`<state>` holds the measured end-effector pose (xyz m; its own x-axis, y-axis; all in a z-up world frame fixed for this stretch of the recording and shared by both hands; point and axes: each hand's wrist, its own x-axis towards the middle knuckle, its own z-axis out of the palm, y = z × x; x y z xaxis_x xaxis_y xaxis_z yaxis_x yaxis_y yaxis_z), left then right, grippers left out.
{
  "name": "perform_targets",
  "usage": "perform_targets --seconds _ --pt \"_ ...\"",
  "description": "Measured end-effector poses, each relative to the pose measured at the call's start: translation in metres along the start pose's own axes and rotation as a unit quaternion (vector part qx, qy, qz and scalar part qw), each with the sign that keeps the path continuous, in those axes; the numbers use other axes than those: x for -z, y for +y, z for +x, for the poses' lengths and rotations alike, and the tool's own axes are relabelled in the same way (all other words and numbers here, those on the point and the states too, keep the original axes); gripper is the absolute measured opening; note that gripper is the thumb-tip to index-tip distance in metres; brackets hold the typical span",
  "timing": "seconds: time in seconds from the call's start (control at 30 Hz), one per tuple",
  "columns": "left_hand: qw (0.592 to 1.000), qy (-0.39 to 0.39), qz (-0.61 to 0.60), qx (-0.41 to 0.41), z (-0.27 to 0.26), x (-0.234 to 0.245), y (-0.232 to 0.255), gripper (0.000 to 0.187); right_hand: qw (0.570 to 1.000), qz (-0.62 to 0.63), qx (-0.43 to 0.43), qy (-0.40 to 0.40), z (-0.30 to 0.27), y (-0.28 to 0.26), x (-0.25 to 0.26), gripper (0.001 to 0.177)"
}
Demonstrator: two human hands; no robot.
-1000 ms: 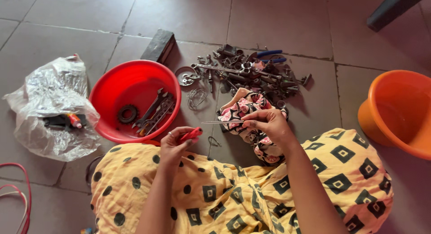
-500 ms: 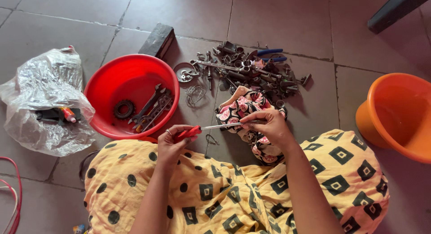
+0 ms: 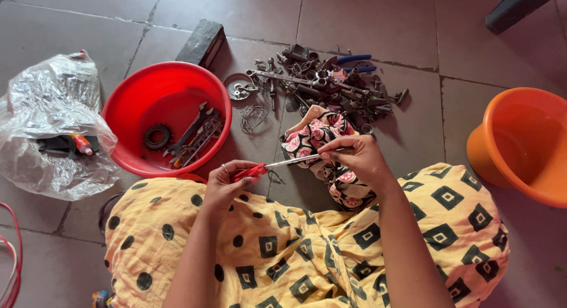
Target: The person sits on the floor and wipes various metal tools with a patterned cloth. They pick up tools from a red bucket and the floor, wipe them, and place them back into the bucket. The person also uses a wrench to tighten a bolt on a metal rod.
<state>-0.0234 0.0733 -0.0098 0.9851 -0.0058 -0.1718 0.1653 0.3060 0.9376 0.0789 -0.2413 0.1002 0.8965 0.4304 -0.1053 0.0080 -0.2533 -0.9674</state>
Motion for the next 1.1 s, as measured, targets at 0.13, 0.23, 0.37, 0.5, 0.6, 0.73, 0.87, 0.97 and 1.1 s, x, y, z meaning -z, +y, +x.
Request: perform_targets --seconds 0.13,0.23,0.37,0.5,0.6,0.73,0.87,0.97,1.1 --pt "1.0 -0.014 -0.002 0.006 0.0 -0.001 0.0 0.033 1.0 -0.01 0.001 0.001 -0.002 -0.005 0.001 0.013" --pt "1.0 -0.007 0.006 0.029 0.0 -0.003 0.004 0.033 1.0 0.006 -0.003 0.001 -0.002 -0.01 -0.001 0.014" --pt "1.0 -0.003 0.0 0.025 -0.002 -0.004 0.006 0.033 1.0 0.001 -0.02 -0.005 -0.004 -0.015 -0.003 0.014" --pt "0.999 -0.01 0.017 0.029 0.0 -0.001 0.002 0.032 0.998 -0.046 -0.048 0.0 -0.006 -0.018 -0.003 0.011" --pt "0.998 -0.047 0.04 0.007 0.006 -0.001 -0.005 0.034 0.998 -0.044 -0.022 -0.033 -0.007 -0.018 -0.005 0.011" --pt "0.999 -0.046 0.021 0.017 0.005 0.003 -0.006 0.031 0.999 -0.004 -0.021 -0.041 -0.004 -0.017 -0.021 0.011" --pt "0.998 -0.029 0.033 0.034 0.0 0.002 0.001 0.029 0.999 -0.037 -0.034 -0.017 -0.006 -0.02 -0.026 0.012" --pt "0.998 -0.033 0.035 0.039 -0.002 -0.003 0.008 0.029 0.999 -0.039 -0.024 -0.021 -0.006 -0.022 -0.029 0.011" --pt "0.997 -0.035 0.048 0.05 -0.008 -0.009 0.02 0.027 0.998 -0.037 -0.013 -0.053 -0.006 -0.02 -0.042 0.011"
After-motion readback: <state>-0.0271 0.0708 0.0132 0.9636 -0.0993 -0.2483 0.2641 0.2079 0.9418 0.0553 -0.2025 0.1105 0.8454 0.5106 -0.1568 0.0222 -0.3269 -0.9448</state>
